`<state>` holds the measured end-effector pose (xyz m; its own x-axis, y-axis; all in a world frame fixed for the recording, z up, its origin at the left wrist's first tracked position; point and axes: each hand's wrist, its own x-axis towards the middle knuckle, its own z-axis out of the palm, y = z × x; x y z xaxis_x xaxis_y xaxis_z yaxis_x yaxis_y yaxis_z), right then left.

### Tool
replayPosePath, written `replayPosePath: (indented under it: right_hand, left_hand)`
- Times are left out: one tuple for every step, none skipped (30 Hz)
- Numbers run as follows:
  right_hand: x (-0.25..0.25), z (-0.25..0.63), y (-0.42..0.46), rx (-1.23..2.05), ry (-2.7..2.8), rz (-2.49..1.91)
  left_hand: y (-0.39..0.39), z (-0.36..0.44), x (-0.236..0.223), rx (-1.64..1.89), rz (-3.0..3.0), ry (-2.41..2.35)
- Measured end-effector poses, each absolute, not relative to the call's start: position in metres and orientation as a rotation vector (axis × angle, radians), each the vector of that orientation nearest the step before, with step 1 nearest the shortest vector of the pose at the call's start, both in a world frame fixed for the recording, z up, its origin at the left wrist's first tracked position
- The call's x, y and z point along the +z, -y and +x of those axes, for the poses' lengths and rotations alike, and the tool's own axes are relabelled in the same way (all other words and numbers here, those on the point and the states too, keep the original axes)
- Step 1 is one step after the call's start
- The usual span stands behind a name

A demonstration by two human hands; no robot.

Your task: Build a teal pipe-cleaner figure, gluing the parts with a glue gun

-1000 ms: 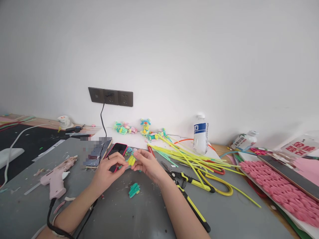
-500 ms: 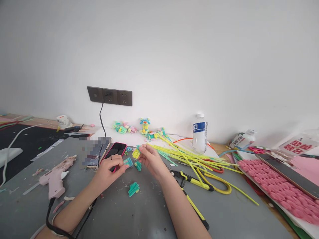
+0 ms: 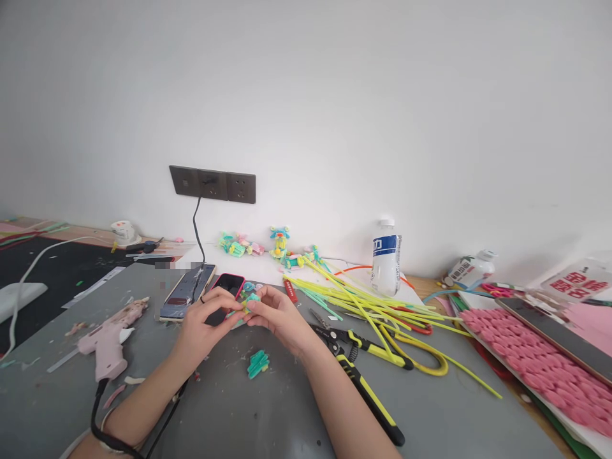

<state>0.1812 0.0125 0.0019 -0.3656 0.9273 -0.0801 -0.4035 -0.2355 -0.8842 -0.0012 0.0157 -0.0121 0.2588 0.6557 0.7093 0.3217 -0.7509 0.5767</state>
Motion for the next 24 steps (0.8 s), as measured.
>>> replayPosePath:
  right_hand:
    - [0.002,0.181,-0.012,1.758,1.005,-0.787]
    - [0.001,0.180,-0.012,1.753,1.004,-0.792]
    - [0.000,0.180,-0.012,1.750,1.003,-0.800]
    - [-0.001,0.180,-0.012,1.748,1.004,-0.809]
    - [-0.001,0.179,-0.013,1.748,1.009,-0.819]
    - [-0.002,0.179,-0.013,1.747,1.014,-0.829]
    - [-0.003,0.179,-0.014,1.743,1.018,-0.840]
    - [-0.004,0.179,-0.014,1.736,1.024,-0.850]
    - [-0.004,0.179,-0.015,1.722,1.032,-0.859]
    - [-0.005,0.179,-0.015,1.702,1.044,-0.868]
    - [-0.005,0.180,-0.016,1.676,1.059,-0.879]
    - [-0.004,0.181,-0.016,1.641,1.074,-0.893]
    - [-0.004,0.183,-0.017,1.601,1.083,-0.912]
    - [-0.003,0.186,-0.019,1.560,1.078,-0.934]
    - [-0.003,0.189,-0.020,1.524,1.061,-0.955]
    - [-0.002,0.191,-0.021,1.495,1.036,-0.971]
    - [-0.002,0.194,-0.023,1.476,1.006,-0.979]
    - [-0.002,0.197,-0.024,1.468,0.979,-0.981]
    - [-0.002,0.199,-0.025,1.465,0.961,-0.977]
    - [-0.002,0.200,-0.026,1.464,0.954,-0.969]
    - [-0.002,0.201,-0.026,1.466,0.957,-0.960]
    - [-0.001,0.201,-0.025,1.467,0.969,-0.947]
    - [-0.001,0.200,-0.025,1.471,0.990,-0.934]
    - [-0.001,0.199,-0.024,1.478,1.018,-0.921]
  left_hand:
    - [-0.016,-0.001,-0.012,1.504,2.228,-0.902]
    - [-0.016,-0.001,-0.012,1.513,2.236,-0.912]
    - [-0.016,-0.001,-0.012,1.511,2.244,-0.927]
    - [-0.015,-0.001,-0.011,1.503,2.251,-0.941]
    - [-0.015,-0.001,-0.011,1.493,2.256,-0.953]
    - [-0.014,0.000,-0.010,1.479,2.260,-0.966]
    - [-0.014,0.000,-0.010,1.463,2.261,-0.978]
    - [-0.013,0.001,-0.010,1.445,2.257,-0.988]
    - [-0.013,0.001,-0.009,1.424,2.248,-0.995]
    - [-0.012,0.001,-0.009,1.400,2.232,-0.999]
    - [-0.012,0.001,-0.008,1.370,2.212,-0.996]
    - [-0.012,0.001,-0.008,1.339,2.190,-0.986]
    - [-0.011,0.001,-0.007,1.311,2.171,-0.972]
    - [-0.011,0.001,-0.007,1.286,2.157,-0.958]
    - [-0.011,0.001,-0.006,1.259,2.149,-0.946]
    - [-0.010,0.001,-0.006,1.229,2.150,-0.931]
    - [-0.010,0.001,-0.005,1.198,2.155,-0.912]
    - [-0.009,0.001,-0.005,1.166,2.162,-0.890]
    - [-0.009,0.002,-0.005,1.129,2.171,-0.866]
    - [-0.009,0.002,-0.006,1.094,2.178,-0.844]
    - [-0.008,0.002,-0.006,1.063,2.185,-0.831]
    - [-0.008,0.002,-0.007,1.036,2.191,-0.827]
    - [-0.009,0.003,-0.007,1.015,2.193,-0.835]
    - [-0.009,0.002,-0.008,1.001,2.194,-0.850]
